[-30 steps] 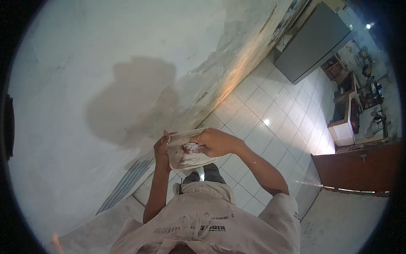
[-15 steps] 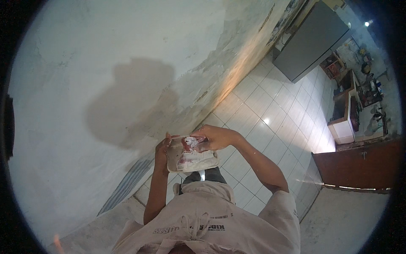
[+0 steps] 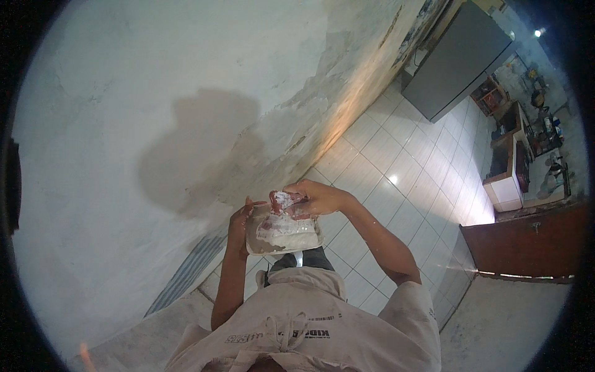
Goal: The person scoops plaster powder into a container, mixes the paste with a putty knife, and applies the mixture onto a damaged wall using the putty knife.
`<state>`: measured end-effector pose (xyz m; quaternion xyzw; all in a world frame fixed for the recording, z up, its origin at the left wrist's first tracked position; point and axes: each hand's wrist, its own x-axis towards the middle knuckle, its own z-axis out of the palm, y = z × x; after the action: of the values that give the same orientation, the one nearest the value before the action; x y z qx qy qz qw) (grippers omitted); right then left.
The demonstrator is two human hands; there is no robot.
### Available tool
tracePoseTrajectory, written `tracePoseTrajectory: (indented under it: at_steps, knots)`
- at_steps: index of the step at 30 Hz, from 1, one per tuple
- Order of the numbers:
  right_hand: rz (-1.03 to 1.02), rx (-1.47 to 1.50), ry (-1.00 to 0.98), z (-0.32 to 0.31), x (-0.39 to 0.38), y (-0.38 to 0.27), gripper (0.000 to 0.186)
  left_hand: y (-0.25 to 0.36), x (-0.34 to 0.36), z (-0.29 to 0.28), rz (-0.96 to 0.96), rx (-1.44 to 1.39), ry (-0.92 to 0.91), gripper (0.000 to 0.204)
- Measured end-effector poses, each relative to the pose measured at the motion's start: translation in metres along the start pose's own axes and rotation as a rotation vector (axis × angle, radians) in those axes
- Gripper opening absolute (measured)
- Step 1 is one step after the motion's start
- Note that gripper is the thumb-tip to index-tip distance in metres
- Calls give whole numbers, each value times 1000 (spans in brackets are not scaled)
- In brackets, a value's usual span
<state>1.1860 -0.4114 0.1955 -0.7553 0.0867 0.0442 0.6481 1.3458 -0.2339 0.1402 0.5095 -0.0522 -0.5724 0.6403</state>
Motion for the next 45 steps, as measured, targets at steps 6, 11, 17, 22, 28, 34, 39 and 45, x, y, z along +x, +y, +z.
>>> tracePoseTrajectory:
  at_steps: [6, 11, 17, 22, 28, 34, 39, 45]
  knots:
    - [-9, 246, 205, 1, -7, 15, 23, -4, -5, -4, 53, -11, -4, 54]
    - [-93, 646, 406, -16, -11, 47, 28, 2, 5, 11, 9, -72, -34, 56]
    - [-213, 1042, 722, -21, -12, 84, 32, -3, 18, 3, 46, -123, -32, 53]
    - [-309, 1092, 1098, -36, 1, 164, 30, 4, 17, -3, 70, -86, 4, 49]
    - [-100, 938, 1629, -31, 60, 253, 21, 5, 24, -11, 80, -41, 69, 49]
    - [204, 558, 1892, -24, 133, 327, 21, 0, 36, 2, 75, 20, 138, 53]
    - [329, 628, 1758, -28, 174, 250, 29, 0, 36, -15, 66, 39, 217, 53]
    - [293, 446, 1785, -43, 159, 214, 26, 0, 42, 13, 9, -15, 232, 52]
